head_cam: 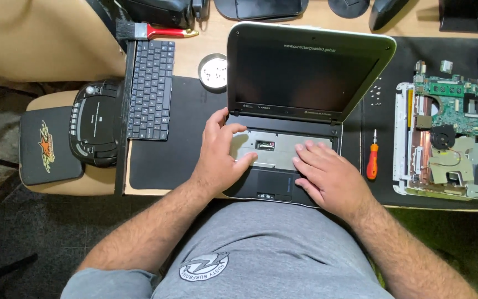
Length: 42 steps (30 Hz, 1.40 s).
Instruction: Disassembling a laptop to remove the keyboard and hard drive using a screwdriver.
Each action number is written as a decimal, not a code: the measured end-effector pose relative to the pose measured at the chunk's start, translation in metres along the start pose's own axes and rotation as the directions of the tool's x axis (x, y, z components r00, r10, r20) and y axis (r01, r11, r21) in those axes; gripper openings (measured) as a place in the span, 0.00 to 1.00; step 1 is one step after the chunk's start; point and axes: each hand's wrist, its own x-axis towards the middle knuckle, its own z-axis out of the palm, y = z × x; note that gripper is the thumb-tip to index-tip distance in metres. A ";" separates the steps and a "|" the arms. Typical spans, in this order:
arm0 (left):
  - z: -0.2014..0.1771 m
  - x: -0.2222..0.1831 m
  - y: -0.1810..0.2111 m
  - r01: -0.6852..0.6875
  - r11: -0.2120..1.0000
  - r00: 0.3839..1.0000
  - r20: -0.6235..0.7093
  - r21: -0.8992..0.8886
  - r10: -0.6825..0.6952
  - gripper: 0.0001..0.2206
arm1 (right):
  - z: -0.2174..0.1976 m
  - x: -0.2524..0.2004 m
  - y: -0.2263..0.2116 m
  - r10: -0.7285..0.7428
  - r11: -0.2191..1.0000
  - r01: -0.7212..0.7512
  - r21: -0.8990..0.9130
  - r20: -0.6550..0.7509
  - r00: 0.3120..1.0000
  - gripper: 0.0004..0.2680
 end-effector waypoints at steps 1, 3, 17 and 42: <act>0.002 -0.001 -0.003 0.000 1.000 1.000 0.001 0.001 0.000 0.24 | 0.000 0.002 -0.001 0.001 1.000 -0.001 0.001 -0.001 1.000 0.16; 0.006 -0.002 -0.009 -0.084 0.991 0.996 -0.021 0.106 0.087 0.22 | 0.000 0.004 -0.003 -0.002 1.000 0.003 0.019 -0.029 1.000 0.16; -0.001 0.020 -0.017 -0.587 0.658 0.810 0.330 0.473 0.485 0.18 | 0.015 -0.016 0.010 0.176 0.970 -0.125 0.210 -0.249 0.952 0.10; -0.015 0.040 0.007 -0.618 0.654 0.757 0.554 0.436 0.346 0.19 | 0.007 -0.016 0.001 0.279 0.953 -0.234 0.191 -0.256 0.926 0.09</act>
